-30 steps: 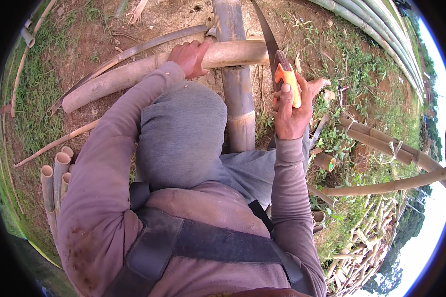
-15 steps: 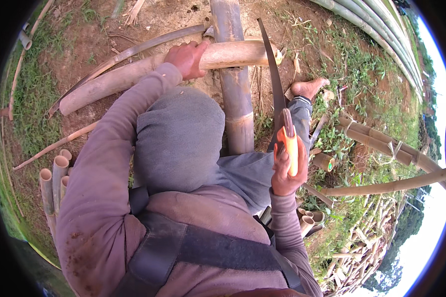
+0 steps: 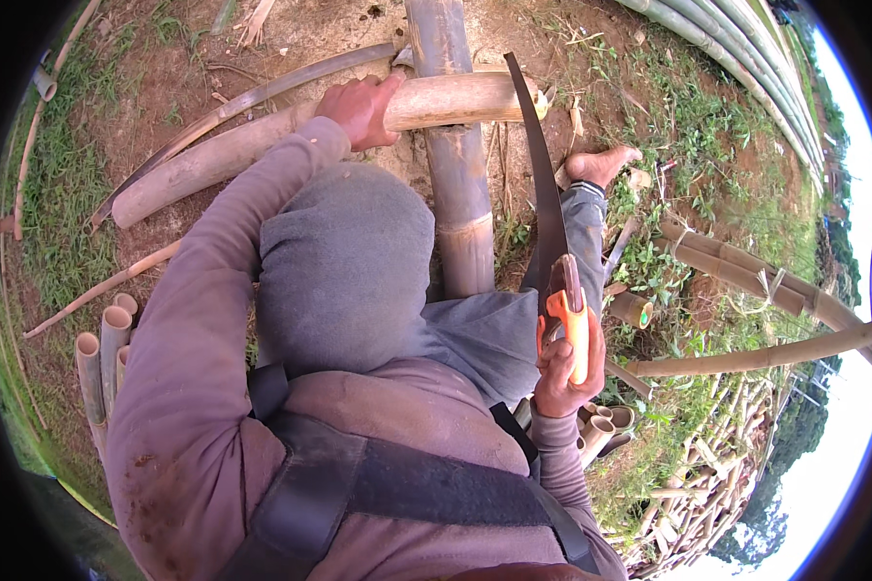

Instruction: The person sits on the ground and uses a hand saw to cut a long bamboo pole into shorter sections. They position the pole on a wooden support, saw through it, and then move the cut pieces aside. The process is repeated with another bamboo pole.

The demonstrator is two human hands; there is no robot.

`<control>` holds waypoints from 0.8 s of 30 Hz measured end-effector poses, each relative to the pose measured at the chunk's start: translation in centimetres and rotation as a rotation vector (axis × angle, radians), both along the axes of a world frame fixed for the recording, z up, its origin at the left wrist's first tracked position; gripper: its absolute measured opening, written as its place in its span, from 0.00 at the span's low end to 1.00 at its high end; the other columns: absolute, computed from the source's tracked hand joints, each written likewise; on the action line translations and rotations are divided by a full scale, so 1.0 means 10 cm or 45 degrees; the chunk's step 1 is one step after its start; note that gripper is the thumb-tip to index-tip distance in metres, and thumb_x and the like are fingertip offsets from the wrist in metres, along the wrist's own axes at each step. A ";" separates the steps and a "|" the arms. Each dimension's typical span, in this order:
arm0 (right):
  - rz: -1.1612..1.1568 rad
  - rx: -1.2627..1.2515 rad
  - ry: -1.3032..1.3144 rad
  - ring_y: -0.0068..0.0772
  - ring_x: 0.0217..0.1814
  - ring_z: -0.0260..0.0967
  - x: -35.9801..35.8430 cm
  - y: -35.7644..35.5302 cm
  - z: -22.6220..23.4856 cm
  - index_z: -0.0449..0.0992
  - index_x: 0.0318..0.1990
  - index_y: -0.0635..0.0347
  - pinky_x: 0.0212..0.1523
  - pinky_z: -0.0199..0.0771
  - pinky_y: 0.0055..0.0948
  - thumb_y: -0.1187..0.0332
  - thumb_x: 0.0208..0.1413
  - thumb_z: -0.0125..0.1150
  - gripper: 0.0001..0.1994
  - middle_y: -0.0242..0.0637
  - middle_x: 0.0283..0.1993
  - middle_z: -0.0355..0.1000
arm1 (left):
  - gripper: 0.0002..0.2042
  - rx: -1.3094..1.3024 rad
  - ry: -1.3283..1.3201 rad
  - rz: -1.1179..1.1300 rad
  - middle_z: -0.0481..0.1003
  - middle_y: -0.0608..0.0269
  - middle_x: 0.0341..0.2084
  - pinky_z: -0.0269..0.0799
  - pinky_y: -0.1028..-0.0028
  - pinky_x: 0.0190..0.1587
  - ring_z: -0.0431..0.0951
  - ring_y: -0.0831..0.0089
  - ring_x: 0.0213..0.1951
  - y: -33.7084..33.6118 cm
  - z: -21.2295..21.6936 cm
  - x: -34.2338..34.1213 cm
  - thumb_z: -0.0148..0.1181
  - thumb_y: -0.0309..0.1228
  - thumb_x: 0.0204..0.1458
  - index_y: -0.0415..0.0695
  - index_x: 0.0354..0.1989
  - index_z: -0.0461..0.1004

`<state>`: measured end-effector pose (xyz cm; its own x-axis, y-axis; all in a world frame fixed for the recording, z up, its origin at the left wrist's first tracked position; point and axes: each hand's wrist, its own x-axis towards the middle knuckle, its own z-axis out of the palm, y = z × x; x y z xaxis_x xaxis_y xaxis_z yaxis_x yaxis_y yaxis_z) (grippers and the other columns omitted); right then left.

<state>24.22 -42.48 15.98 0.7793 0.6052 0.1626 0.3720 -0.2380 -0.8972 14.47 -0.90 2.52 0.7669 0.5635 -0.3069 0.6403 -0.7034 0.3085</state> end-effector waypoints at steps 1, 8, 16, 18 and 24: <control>0.023 0.000 -0.060 0.46 0.61 0.78 0.09 0.16 -0.09 0.72 0.64 0.77 0.57 0.81 0.37 0.65 0.68 0.63 0.24 0.53 0.60 0.78 | 0.49 0.014 -0.011 0.005 0.76 0.49 0.57 0.74 0.52 0.61 0.80 0.50 0.57 0.00 -0.03 0.00 0.75 0.50 0.49 0.53 0.78 0.56; 0.042 -0.007 -0.169 0.35 0.53 0.82 0.82 1.81 -0.40 0.76 0.63 0.67 0.51 0.82 0.36 0.68 0.66 0.65 0.20 0.51 0.53 0.81 | 0.48 0.066 -0.089 -0.039 0.78 0.51 0.55 0.75 0.54 0.60 0.81 0.51 0.55 0.00 0.08 0.06 0.75 0.50 0.48 0.55 0.78 0.56; 0.013 -0.193 0.045 0.38 0.56 0.80 -0.03 -0.09 0.17 0.71 0.65 0.77 0.47 0.83 0.31 0.56 0.72 0.59 0.28 0.52 0.57 0.78 | 0.49 0.001 0.011 0.007 0.76 0.51 0.59 0.76 0.54 0.61 0.80 0.51 0.57 0.01 0.02 0.03 0.76 0.50 0.46 0.57 0.78 0.57; -0.012 -0.031 0.046 0.36 0.52 0.81 0.00 0.12 -0.02 0.73 0.63 0.75 0.44 0.83 0.31 0.59 0.71 0.60 0.25 0.51 0.55 0.80 | 0.49 0.016 0.017 0.019 0.77 0.51 0.59 0.76 0.54 0.61 0.80 0.51 0.57 0.01 0.01 0.02 0.76 0.50 0.46 0.56 0.78 0.58; 0.022 0.049 -0.126 0.37 0.51 0.82 0.81 1.80 -0.40 0.76 0.61 0.70 0.52 0.81 0.34 0.68 0.66 0.66 0.20 0.50 0.52 0.82 | 0.50 0.022 -0.023 -0.011 0.76 0.52 0.59 0.75 0.54 0.62 0.79 0.50 0.59 0.01 0.12 0.07 0.76 0.51 0.45 0.55 0.78 0.58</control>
